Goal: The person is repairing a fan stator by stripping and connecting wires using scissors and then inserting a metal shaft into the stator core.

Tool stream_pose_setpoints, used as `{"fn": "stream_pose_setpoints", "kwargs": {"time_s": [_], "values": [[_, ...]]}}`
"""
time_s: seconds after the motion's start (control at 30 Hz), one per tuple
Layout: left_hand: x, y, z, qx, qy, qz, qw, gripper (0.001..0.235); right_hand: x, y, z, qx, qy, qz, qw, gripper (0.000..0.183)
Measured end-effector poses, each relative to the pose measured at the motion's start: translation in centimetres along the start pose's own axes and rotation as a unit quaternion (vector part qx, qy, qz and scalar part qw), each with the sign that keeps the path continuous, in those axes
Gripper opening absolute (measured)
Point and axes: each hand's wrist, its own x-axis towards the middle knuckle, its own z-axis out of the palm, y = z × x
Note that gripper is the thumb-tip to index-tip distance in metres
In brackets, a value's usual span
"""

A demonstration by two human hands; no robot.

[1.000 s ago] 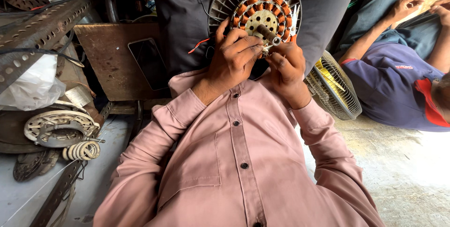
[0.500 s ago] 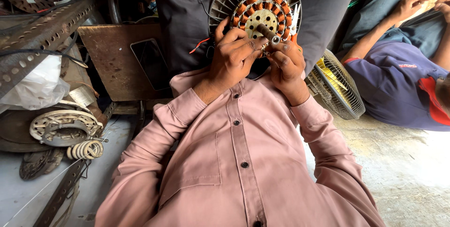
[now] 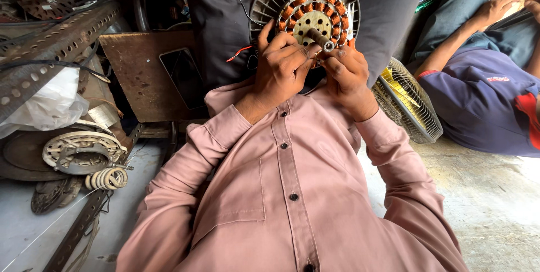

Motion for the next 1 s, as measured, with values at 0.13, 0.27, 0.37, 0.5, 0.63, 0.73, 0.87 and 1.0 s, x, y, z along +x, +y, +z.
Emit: {"fn": "stream_pose_setpoints", "kwargs": {"time_s": [0.13, 0.27, 0.37, 0.5, 0.63, 0.73, 0.87, 1.0], "values": [[0.0, 0.1, 0.1, 0.003, 0.001, -0.004, 1.000, 0.029, 0.6, 0.3, -0.6, -0.012, -0.022, -0.023, 0.999, 0.025], [-0.1, 0.0, -0.1, 0.009, 0.002, 0.011, 1.000, 0.032, 0.7, 0.1, -1.1, -0.031, -0.048, -0.012, 0.998, 0.025], [-0.2, 0.0, -0.1, 0.003, -0.008, 0.008, 1.000, 0.031, 0.8, 0.0, -1.4, -0.044, -0.085, 0.021, 0.995, 0.028], [0.0, 0.1, -0.4, -0.004, -0.018, -0.006, 1.000, 0.030, 1.6, -0.5, -1.7, -0.048, -0.096, 0.022, 0.994, 0.027], [0.6, 0.4, -1.2, 0.016, -0.002, 0.034, 0.999, 0.026, 2.6, -1.6, -2.6, -0.011, -0.079, 0.033, 0.996, 0.019], [0.6, 1.1, -1.5, 0.028, 0.009, 0.059, 0.998, 0.026, 2.3, -2.4, -3.7, 0.049, -0.037, 0.065, 0.996, 0.019], [1.1, 1.7, -1.8, 0.012, 0.043, 0.059, 0.997, 0.027, 1.6, -2.5, -5.6, 0.030, 0.066, 0.174, 0.982, 0.020], [2.5, 1.5, -2.1, -0.104, 0.054, 0.041, 0.992, 0.034, 1.1, -2.5, -6.6, -0.020, 0.058, 0.298, 0.953, 0.020]]}}
